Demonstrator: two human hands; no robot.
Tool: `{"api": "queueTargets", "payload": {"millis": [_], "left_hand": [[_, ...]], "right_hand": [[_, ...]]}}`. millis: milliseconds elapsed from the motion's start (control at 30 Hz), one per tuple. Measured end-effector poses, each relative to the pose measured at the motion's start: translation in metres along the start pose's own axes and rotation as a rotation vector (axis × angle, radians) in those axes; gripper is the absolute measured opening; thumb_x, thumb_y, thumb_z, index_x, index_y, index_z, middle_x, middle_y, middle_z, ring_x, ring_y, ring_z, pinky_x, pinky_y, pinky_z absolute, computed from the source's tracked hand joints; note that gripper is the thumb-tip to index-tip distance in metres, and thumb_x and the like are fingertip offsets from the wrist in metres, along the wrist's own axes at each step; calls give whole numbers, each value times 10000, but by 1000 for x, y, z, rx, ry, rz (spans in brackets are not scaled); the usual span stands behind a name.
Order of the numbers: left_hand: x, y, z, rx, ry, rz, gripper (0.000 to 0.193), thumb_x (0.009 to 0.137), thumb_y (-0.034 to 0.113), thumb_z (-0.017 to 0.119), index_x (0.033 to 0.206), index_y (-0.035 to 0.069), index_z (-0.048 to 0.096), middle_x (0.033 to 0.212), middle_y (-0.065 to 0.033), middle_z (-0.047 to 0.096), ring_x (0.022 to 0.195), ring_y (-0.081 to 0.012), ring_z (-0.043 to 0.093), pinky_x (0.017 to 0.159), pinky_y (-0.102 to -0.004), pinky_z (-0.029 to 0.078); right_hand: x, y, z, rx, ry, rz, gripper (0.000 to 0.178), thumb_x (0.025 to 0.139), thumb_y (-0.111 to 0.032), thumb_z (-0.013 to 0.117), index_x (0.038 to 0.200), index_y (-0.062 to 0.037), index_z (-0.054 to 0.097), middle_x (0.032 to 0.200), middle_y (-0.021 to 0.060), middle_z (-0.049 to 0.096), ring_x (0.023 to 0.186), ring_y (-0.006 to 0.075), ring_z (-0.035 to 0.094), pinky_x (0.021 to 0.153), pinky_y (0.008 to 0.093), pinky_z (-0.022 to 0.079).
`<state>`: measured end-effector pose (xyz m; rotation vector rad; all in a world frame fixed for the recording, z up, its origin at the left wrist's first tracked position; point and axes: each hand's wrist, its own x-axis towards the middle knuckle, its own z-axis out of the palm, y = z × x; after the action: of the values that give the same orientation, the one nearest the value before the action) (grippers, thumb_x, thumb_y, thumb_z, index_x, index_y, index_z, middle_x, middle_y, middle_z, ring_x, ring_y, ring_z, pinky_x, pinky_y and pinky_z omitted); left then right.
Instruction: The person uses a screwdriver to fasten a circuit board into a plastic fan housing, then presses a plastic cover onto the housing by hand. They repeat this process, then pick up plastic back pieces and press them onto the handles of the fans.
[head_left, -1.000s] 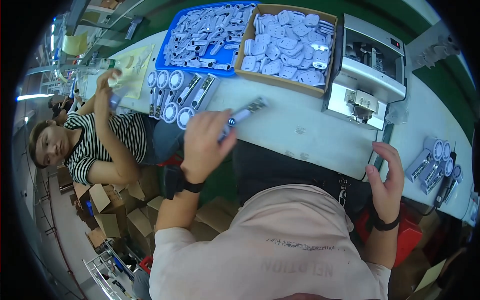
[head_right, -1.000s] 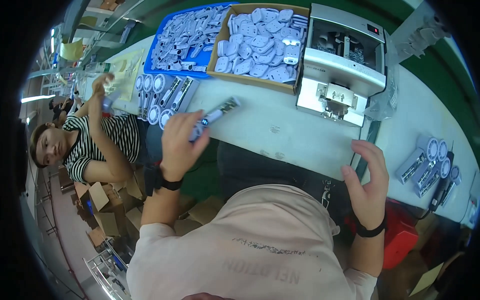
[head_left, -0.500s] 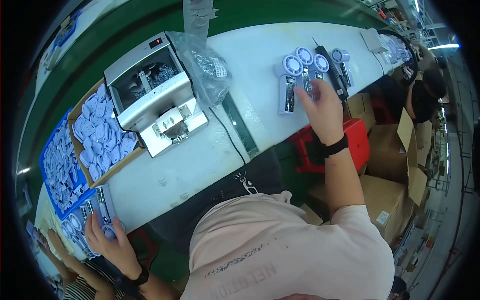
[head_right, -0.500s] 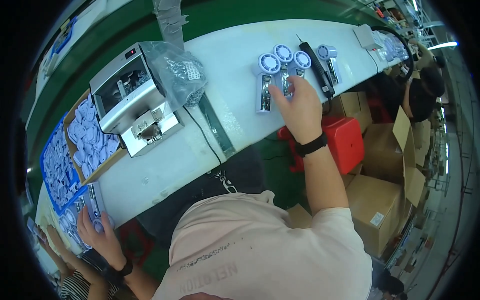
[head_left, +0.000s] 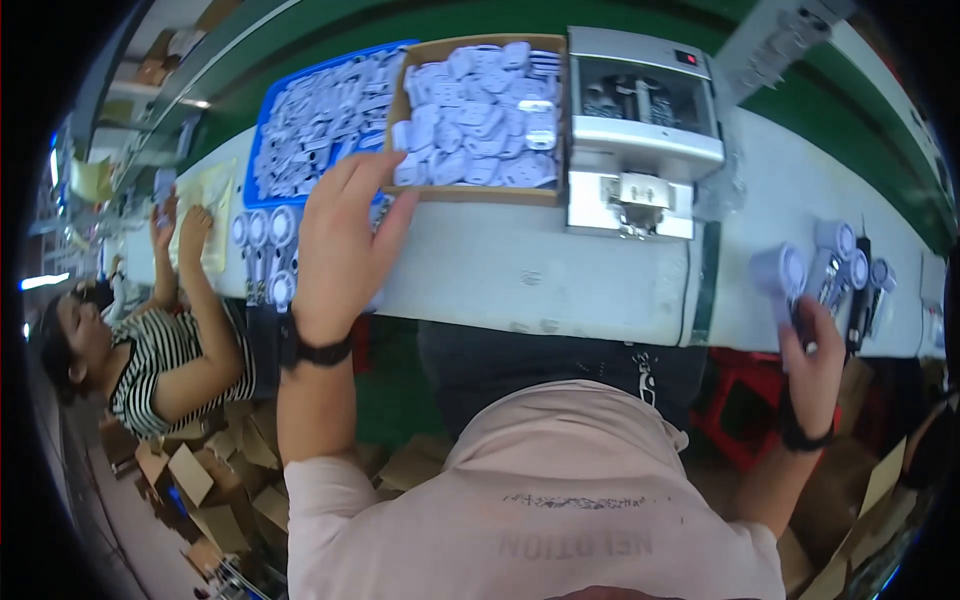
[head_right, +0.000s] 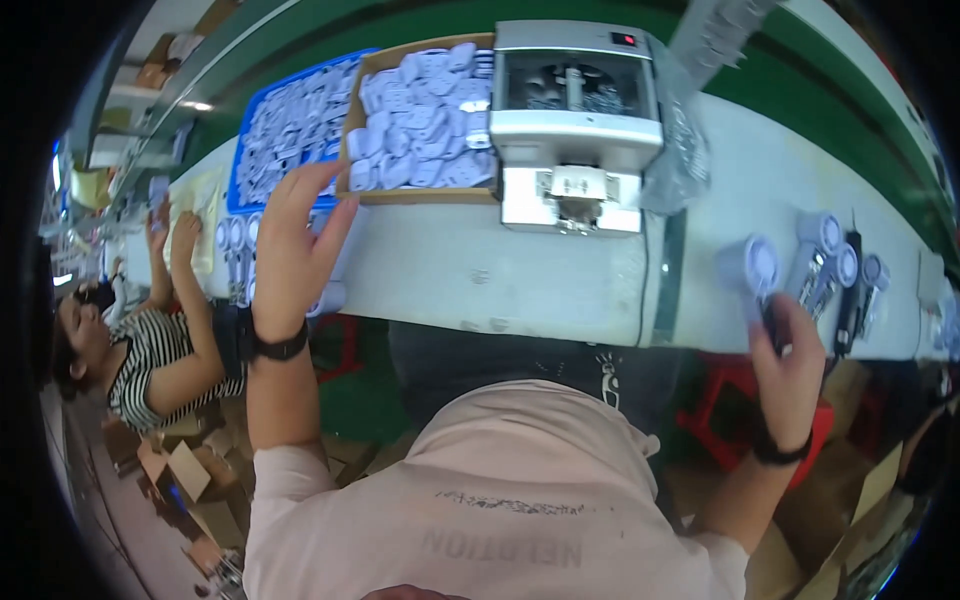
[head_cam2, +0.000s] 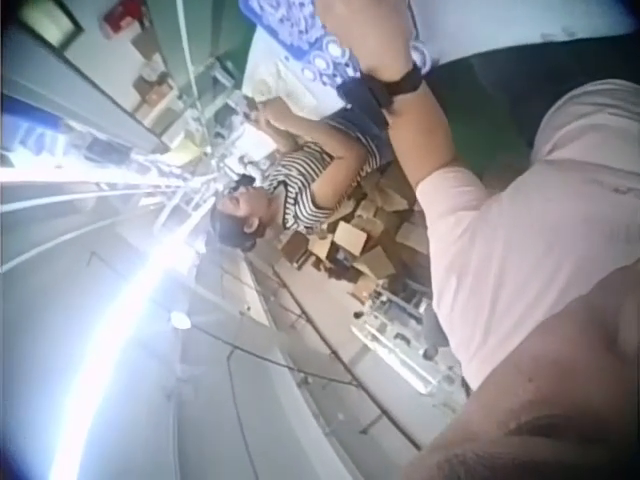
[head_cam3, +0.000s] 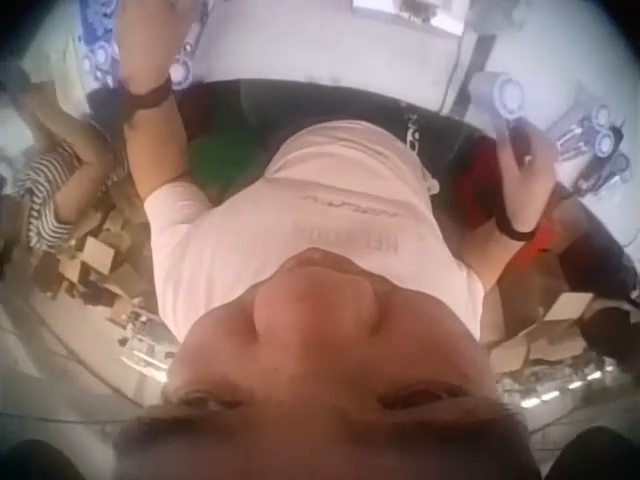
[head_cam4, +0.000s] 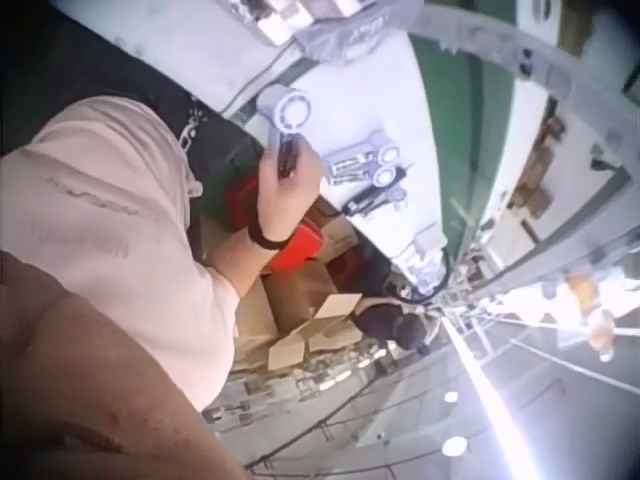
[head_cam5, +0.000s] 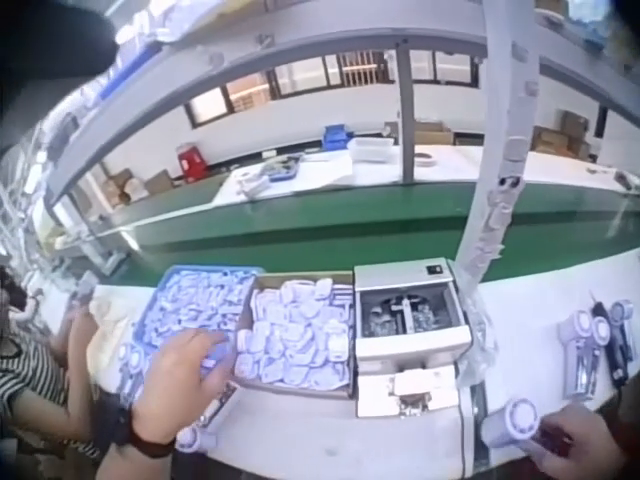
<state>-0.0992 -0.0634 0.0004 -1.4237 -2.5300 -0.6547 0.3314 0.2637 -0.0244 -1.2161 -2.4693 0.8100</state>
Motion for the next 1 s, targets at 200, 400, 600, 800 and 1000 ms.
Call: {"api": "queueTargets", "payload": {"millis": [200, 400, 600, 800, 1000], "left_hand": [[55, -98, -13, 348, -136, -233, 316, 986, 219, 766, 1259, 60, 773, 1222, -177, 766, 1140, -400, 723, 976, -492, 586], [72, -129, 18, 415, -292, -162, 284, 1001, 206, 756, 1251, 72, 775, 1224, -153, 760, 1153, -396, 727, 950, -483, 590], [69, -143, 31, 468, -130, -1, 265, 999, 211, 754, 1225, 74, 765, 1165, -167, 754, 1110, -402, 726, 950, -496, 597], [24, -26, -18, -538, -18, -314, 200, 1059, 156, 706, 1200, 18, 741, 1063, -105, 765, 986, -243, 725, 868, -359, 557], [-63, 114, 28, -1171, -192, -36, 254, 941, -9, 835, 1181, -11, 754, 1211, -159, 729, 1068, -230, 694, 915, -353, 555]], "right_hand": [[-5, -95, 43, 73, -276, -484, 377, 834, 2, 771, 1207, 22, 717, 995, 150, 677, 896, 308, 654, 816, 407, 537], [22, -125, 110, 33, -323, -726, 433, 795, -67, 832, 1214, -25, 732, 1071, 152, 702, 980, 366, 654, 858, 455, 546], [26, -122, 117, -36, -308, -755, 476, 780, -101, 864, 1234, -42, 737, 1161, 139, 708, 1031, 376, 653, 901, 449, 548], [14, -113, 93, 154, -203, -636, 511, 789, -111, 894, 1266, -23, 732, 1224, 166, 718, 1088, 388, 676, 930, 441, 562], [-14, -137, 100, 421, -183, -715, 446, 828, -91, 898, 1233, -8, 733, 1158, 144, 750, 979, 347, 709, 840, 430, 579]]}}
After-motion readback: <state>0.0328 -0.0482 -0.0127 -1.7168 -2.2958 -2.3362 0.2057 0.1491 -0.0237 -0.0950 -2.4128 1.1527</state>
